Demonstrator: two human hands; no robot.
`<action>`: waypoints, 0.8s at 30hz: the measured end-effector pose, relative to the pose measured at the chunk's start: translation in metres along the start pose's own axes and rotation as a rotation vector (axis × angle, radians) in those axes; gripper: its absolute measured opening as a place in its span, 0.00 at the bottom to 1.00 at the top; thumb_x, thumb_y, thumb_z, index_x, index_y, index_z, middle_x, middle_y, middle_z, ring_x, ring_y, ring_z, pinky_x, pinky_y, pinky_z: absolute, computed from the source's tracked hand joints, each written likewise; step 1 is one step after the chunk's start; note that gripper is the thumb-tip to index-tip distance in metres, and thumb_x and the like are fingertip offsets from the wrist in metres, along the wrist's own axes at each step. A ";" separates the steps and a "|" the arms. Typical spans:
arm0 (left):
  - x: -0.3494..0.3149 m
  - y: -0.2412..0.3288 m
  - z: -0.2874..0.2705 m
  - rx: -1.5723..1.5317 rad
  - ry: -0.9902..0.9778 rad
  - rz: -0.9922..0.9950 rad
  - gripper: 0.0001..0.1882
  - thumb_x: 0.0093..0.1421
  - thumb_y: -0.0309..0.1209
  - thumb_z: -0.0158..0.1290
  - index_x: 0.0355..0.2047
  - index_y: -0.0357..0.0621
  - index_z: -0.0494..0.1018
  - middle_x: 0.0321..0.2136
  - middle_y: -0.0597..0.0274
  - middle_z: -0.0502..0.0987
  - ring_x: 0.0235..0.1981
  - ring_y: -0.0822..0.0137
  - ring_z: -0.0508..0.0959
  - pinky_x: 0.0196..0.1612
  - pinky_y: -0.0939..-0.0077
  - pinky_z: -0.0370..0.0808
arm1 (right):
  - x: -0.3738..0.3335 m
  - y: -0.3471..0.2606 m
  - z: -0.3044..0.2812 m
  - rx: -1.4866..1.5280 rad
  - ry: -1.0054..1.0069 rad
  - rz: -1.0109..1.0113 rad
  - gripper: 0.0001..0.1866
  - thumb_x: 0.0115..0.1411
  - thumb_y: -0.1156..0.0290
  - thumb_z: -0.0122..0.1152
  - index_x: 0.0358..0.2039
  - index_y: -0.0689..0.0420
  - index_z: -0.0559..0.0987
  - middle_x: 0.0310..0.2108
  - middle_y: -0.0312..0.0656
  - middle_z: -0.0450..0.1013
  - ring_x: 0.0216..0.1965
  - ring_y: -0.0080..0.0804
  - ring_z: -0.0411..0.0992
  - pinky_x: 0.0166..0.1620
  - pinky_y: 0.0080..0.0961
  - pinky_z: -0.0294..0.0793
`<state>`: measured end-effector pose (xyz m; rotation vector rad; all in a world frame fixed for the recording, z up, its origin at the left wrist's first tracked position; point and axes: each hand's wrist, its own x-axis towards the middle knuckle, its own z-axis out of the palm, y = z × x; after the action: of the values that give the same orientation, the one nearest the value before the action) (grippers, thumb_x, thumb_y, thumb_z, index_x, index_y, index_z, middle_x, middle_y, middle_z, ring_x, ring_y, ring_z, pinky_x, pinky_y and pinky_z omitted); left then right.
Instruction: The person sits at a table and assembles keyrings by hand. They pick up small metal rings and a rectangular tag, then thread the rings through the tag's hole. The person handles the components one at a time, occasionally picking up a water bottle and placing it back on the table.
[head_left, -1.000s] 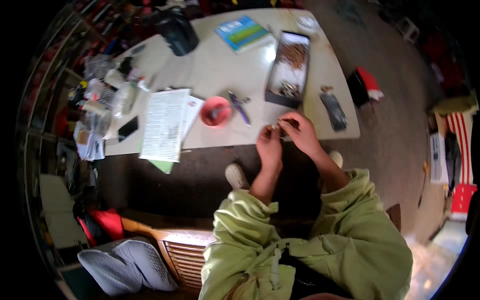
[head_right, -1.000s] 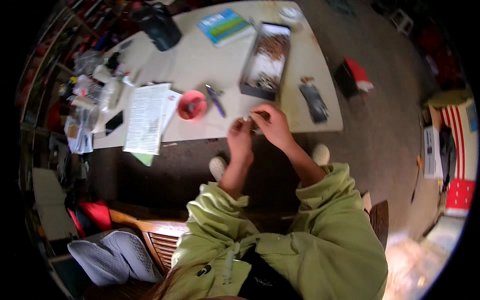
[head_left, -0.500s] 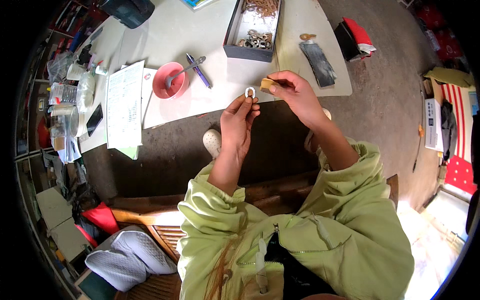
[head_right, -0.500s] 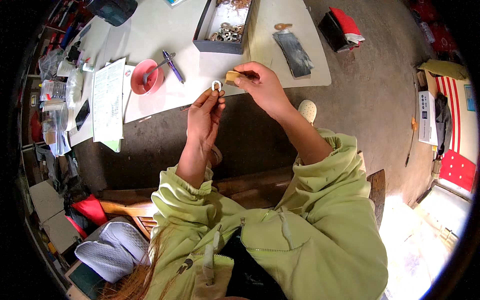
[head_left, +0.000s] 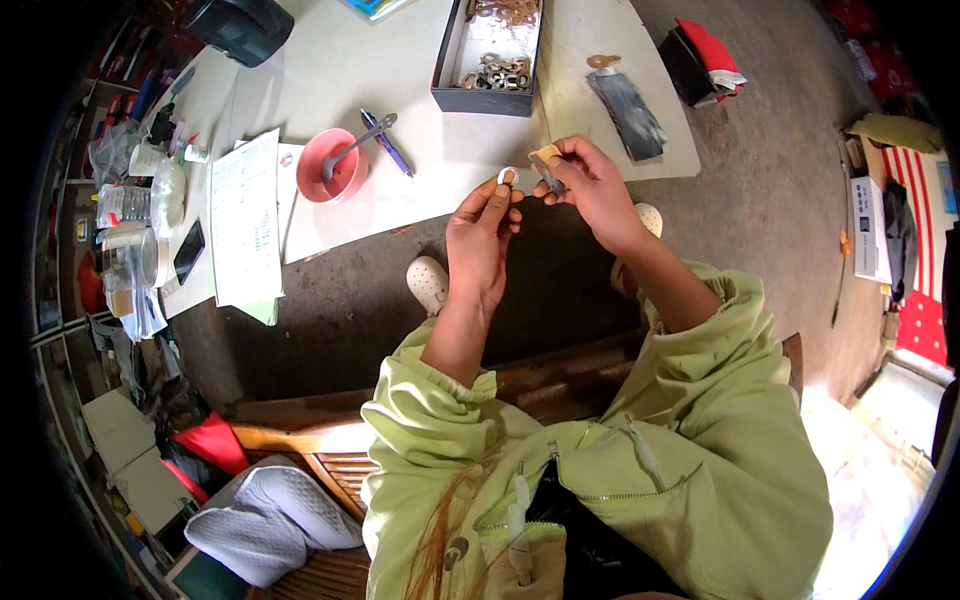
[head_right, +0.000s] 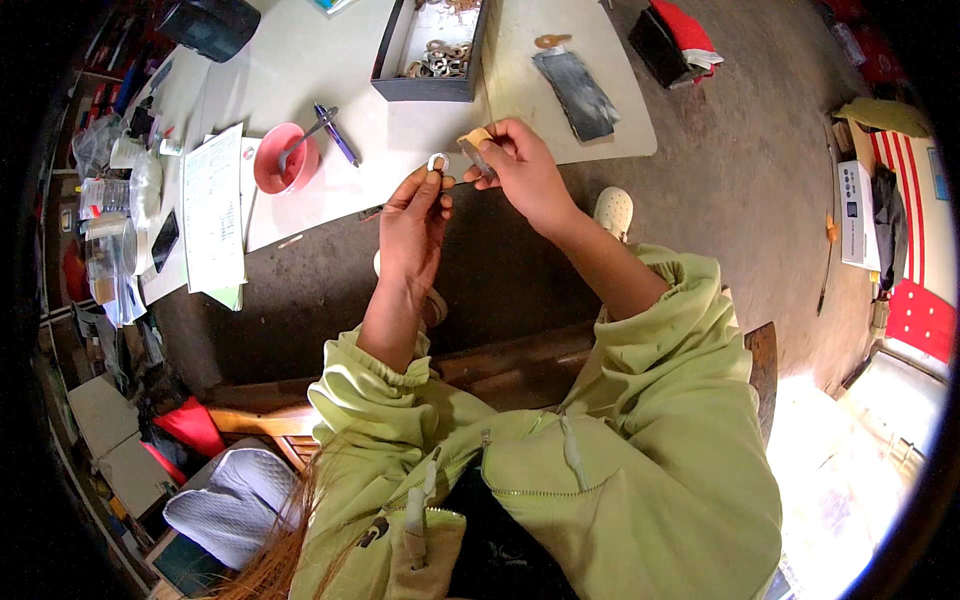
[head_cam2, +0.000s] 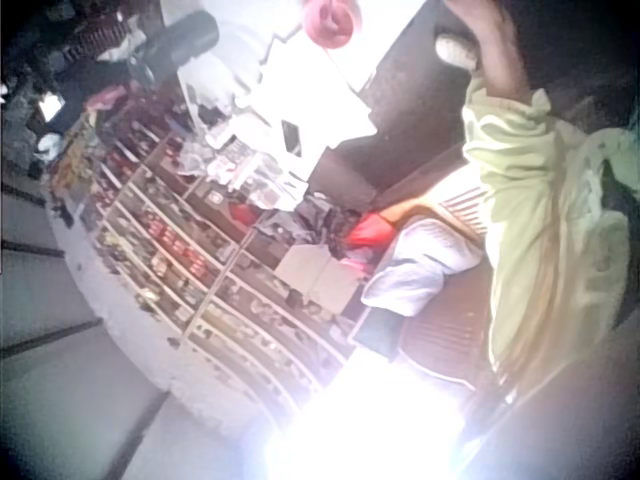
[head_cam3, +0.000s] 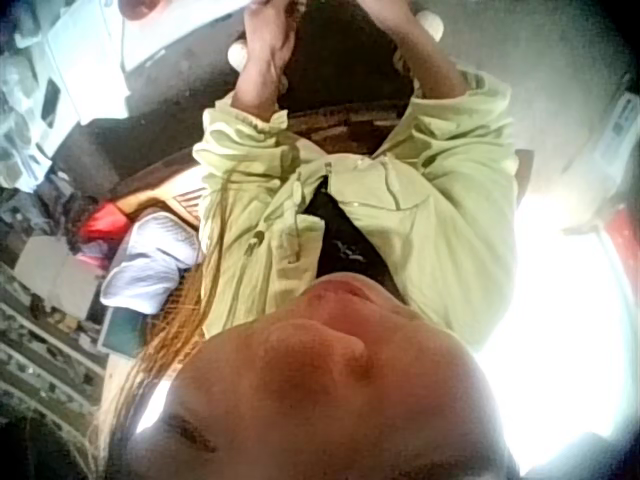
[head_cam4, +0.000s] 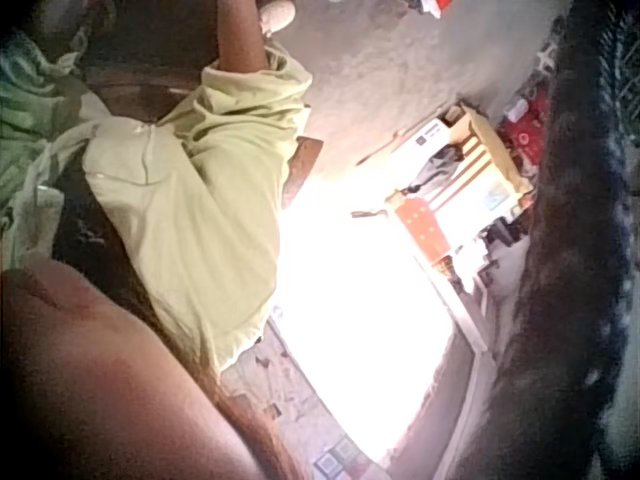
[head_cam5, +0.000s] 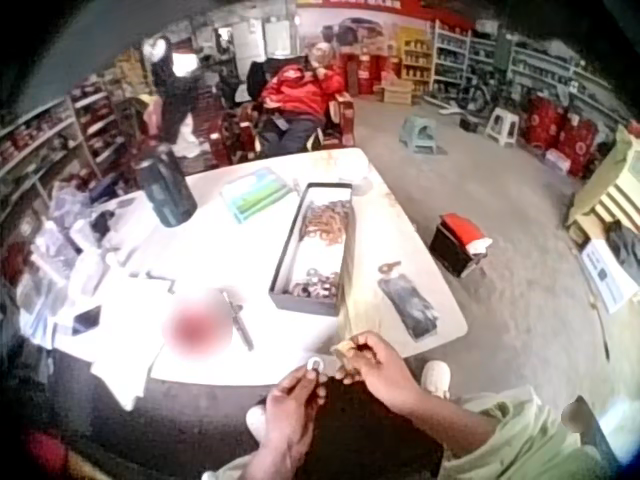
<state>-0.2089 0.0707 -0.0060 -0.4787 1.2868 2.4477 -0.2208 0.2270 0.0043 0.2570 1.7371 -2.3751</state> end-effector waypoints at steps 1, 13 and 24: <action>0.001 -0.001 0.002 0.033 -0.003 0.048 0.09 0.59 0.24 0.49 0.40 0.37 0.73 0.30 0.65 0.75 0.28 0.76 0.72 0.33 0.83 0.70 | -0.001 -0.001 -0.001 0.099 -0.023 0.061 0.07 0.61 0.72 0.49 0.38 0.59 0.68 0.36 0.38 0.70 0.33 0.23 0.70 0.35 0.18 0.71; -0.007 0.001 0.041 0.262 -0.088 0.499 0.14 0.58 0.22 0.49 0.45 0.36 0.70 0.35 0.62 0.75 0.36 0.73 0.74 0.39 0.83 0.70 | 0.001 -0.015 -0.002 -0.027 0.027 -0.200 0.11 0.55 0.72 0.59 0.36 0.60 0.69 0.28 0.33 0.69 0.28 0.16 0.65 0.33 0.14 0.65; 0.004 -0.003 0.043 -0.112 -0.082 0.184 0.09 0.59 0.25 0.49 0.39 0.37 0.73 0.31 0.61 0.77 0.27 0.76 0.75 0.31 0.86 0.72 | -0.002 -0.021 -0.004 -0.154 0.117 -0.327 0.10 0.57 0.70 0.57 0.35 0.62 0.70 0.30 0.34 0.70 0.29 0.15 0.67 0.33 0.14 0.66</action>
<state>-0.2173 0.1082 0.0131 -0.2949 1.2139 2.6716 -0.2242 0.2377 0.0232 0.0956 2.1501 -2.4648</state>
